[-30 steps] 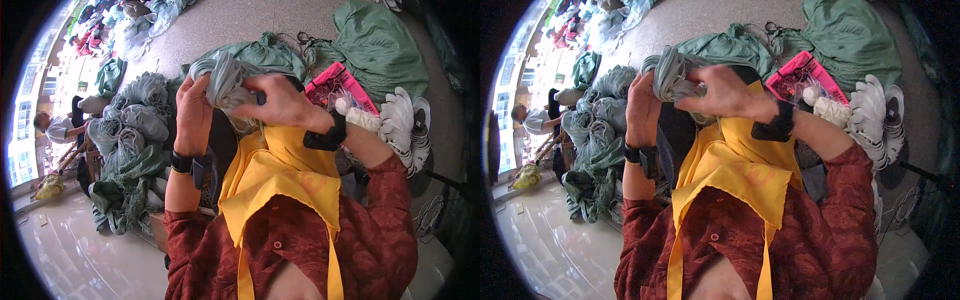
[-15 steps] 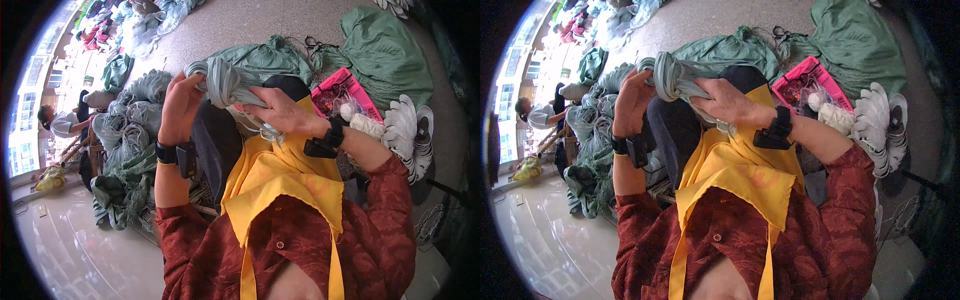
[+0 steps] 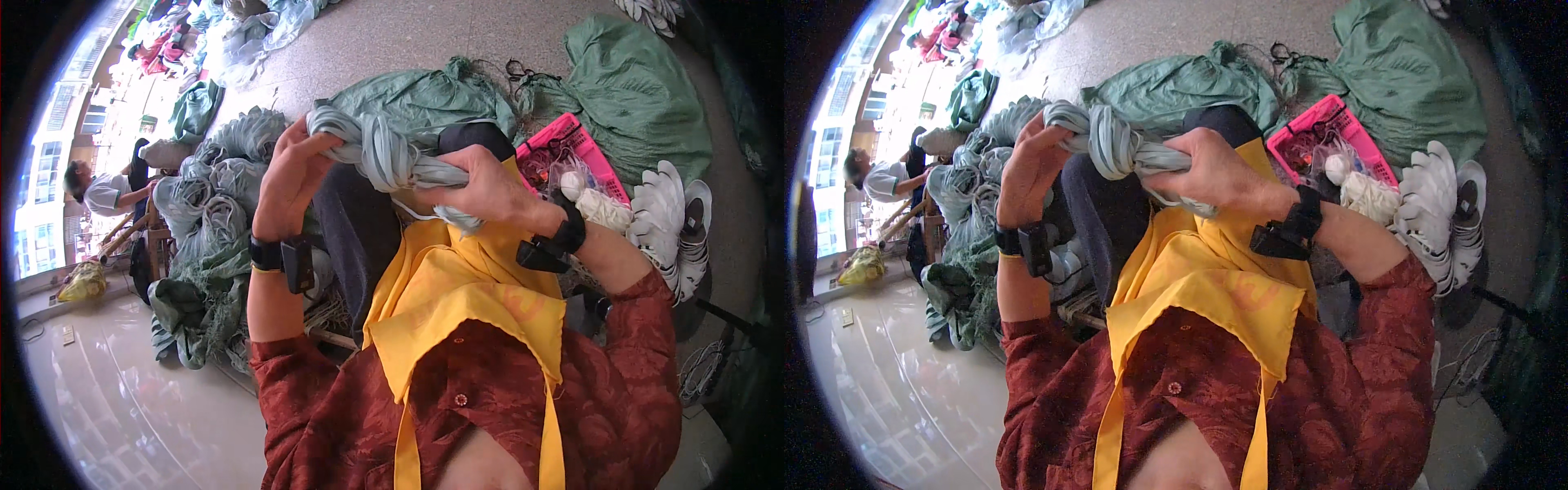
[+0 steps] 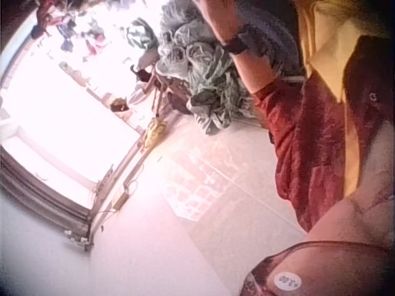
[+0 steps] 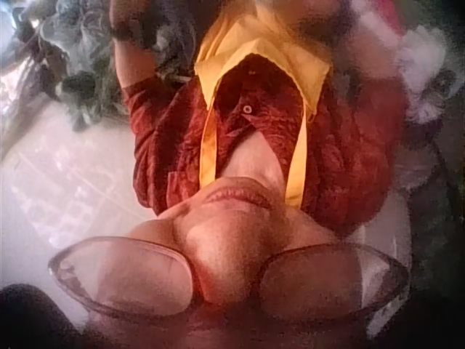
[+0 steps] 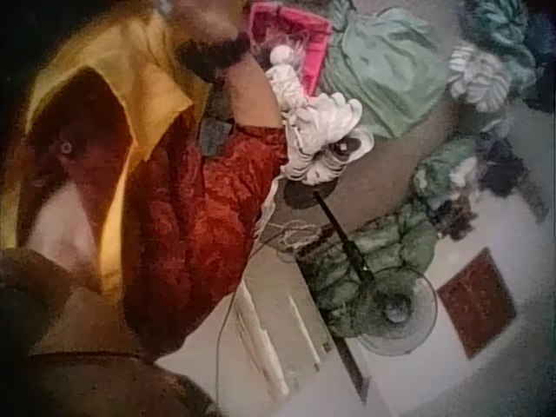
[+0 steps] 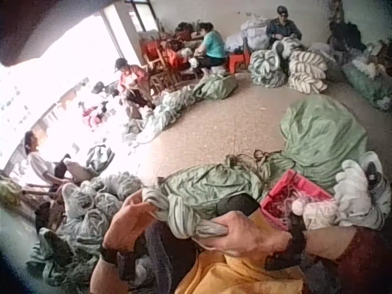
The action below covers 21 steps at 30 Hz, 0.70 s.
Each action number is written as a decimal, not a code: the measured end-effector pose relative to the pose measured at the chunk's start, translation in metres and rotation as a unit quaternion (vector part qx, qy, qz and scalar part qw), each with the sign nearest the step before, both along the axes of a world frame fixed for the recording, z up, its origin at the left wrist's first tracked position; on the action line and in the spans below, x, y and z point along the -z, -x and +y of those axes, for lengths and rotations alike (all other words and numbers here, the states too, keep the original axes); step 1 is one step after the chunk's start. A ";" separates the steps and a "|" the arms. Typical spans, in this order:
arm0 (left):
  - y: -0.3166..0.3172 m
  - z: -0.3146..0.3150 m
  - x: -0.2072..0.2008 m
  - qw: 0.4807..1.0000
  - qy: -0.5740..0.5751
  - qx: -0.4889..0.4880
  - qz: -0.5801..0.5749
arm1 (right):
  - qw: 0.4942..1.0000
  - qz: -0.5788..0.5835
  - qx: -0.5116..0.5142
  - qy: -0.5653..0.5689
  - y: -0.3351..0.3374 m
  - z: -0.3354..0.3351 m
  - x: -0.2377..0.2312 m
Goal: Organizing and tying together long strips of green fabric into bundles.
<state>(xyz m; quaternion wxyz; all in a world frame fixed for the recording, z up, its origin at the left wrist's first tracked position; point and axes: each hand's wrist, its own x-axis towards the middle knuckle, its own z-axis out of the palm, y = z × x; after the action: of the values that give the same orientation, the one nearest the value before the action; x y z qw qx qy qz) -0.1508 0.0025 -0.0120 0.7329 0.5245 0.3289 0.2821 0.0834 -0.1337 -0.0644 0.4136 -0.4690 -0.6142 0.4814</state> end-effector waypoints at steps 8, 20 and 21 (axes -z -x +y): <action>-0.019 -0.028 -0.013 0.935 -0.250 -0.045 0.246 | 0.995 0.084 -0.043 0.032 -0.009 0.011 0.008; -0.005 0.015 -0.005 0.795 -0.529 -0.051 0.293 | 0.967 -0.177 0.036 -0.181 0.037 -0.006 -0.017; -0.005 0.018 -0.002 0.798 -0.537 -0.061 0.267 | 0.955 -0.212 0.050 -0.199 0.043 -0.005 -0.014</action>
<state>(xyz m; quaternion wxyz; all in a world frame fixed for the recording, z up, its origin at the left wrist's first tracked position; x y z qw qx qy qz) -0.1462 0.0204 -0.0097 0.1986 0.8674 0.3384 0.3061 0.0406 -0.1391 -0.0509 0.3820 -0.4983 -0.7474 0.2172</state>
